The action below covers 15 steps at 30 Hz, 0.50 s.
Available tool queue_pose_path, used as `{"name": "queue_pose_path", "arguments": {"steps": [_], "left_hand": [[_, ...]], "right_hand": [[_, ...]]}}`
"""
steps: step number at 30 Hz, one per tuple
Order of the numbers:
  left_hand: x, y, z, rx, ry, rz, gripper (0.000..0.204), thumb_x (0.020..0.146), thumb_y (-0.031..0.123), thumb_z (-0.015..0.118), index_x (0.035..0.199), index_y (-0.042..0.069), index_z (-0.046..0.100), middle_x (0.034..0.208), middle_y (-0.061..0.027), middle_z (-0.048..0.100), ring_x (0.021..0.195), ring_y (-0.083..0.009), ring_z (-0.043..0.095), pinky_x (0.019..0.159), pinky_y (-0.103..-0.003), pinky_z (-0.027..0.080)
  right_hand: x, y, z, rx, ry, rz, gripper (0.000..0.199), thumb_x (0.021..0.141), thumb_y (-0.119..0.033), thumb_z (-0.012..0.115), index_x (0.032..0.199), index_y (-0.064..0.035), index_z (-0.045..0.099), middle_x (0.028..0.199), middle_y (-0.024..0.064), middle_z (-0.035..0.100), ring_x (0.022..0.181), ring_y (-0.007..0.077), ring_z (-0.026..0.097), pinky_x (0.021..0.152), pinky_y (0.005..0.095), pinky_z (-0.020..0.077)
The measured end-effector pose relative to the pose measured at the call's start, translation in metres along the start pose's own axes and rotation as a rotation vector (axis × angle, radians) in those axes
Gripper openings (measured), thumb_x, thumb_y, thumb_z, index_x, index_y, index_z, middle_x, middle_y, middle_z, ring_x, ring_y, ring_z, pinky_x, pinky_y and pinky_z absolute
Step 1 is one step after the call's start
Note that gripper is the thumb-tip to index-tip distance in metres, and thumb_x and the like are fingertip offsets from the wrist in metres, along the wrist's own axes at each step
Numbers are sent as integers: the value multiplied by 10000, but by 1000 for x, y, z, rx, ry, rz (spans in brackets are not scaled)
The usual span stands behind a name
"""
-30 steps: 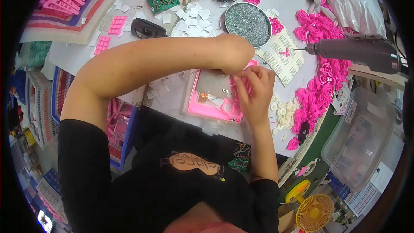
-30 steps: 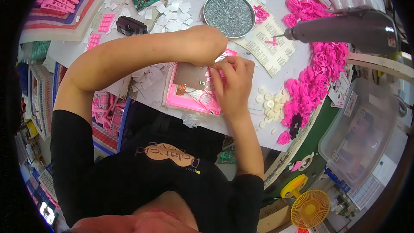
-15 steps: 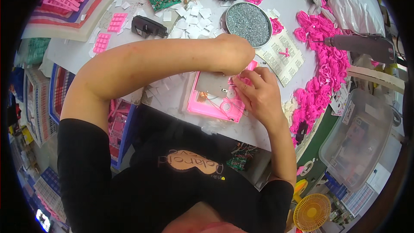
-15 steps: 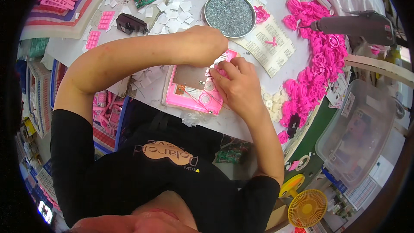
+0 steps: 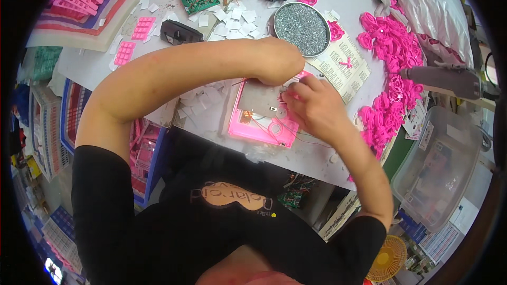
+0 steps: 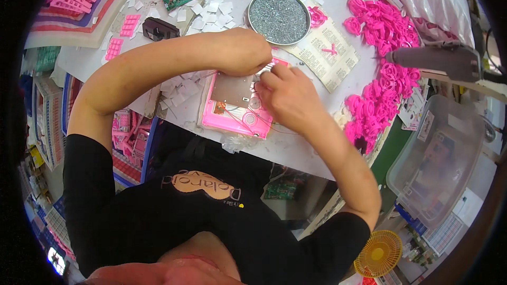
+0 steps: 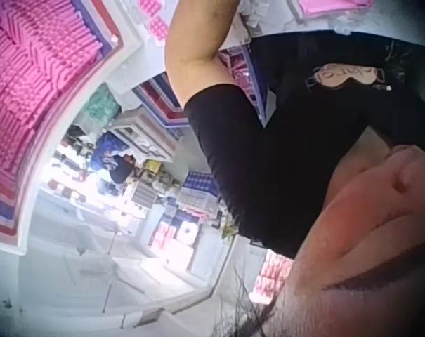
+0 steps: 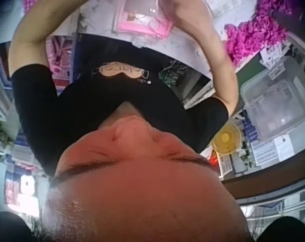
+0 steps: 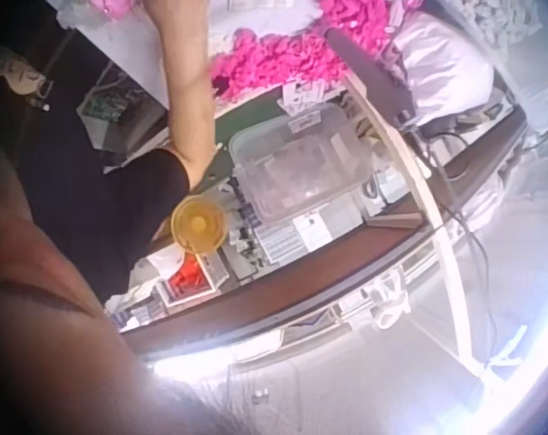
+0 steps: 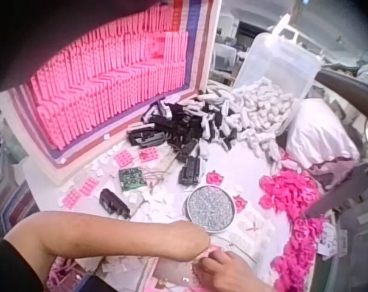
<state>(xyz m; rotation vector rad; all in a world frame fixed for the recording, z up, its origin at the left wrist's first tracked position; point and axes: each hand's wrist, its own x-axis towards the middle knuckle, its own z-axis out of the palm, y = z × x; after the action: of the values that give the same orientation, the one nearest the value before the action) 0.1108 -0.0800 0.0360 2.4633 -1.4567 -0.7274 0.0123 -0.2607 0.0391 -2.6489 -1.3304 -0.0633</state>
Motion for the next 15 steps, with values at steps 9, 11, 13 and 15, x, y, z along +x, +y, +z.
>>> {"name": "queue_pose_path", "arguments": {"steps": [9,11,13,15], "left_hand": [[-4,3,0,43,-32,45,195,805,74,629,915,-37,745,923,-255,723,883,-397,721,732,-485,578],[-5,-1,3,34,0,92,193,805,90,630,904,-29,744,897,-257,719,870,-401,719,726,-487,577],[-11,-7,3,-26,51,191,176,830,134,622,860,-10,720,826,-228,704,811,-395,708,700,-495,564],[-11,-9,2,12,26,221,178,845,154,617,852,1,707,796,-212,698,788,-391,703,692,-497,558]], "right_hand": [[-4,-10,6,259,194,240,232,766,-61,760,998,-64,759,924,55,658,825,243,639,687,365,540],[-4,-18,12,211,231,262,235,762,-63,760,997,-60,753,914,55,655,817,242,632,677,364,535],[-4,-23,16,160,256,284,247,745,-75,764,990,-56,744,907,51,648,812,242,621,662,361,525],[-2,-25,19,167,280,296,245,743,-76,764,986,-51,743,906,60,647,813,248,619,657,366,520]]}}
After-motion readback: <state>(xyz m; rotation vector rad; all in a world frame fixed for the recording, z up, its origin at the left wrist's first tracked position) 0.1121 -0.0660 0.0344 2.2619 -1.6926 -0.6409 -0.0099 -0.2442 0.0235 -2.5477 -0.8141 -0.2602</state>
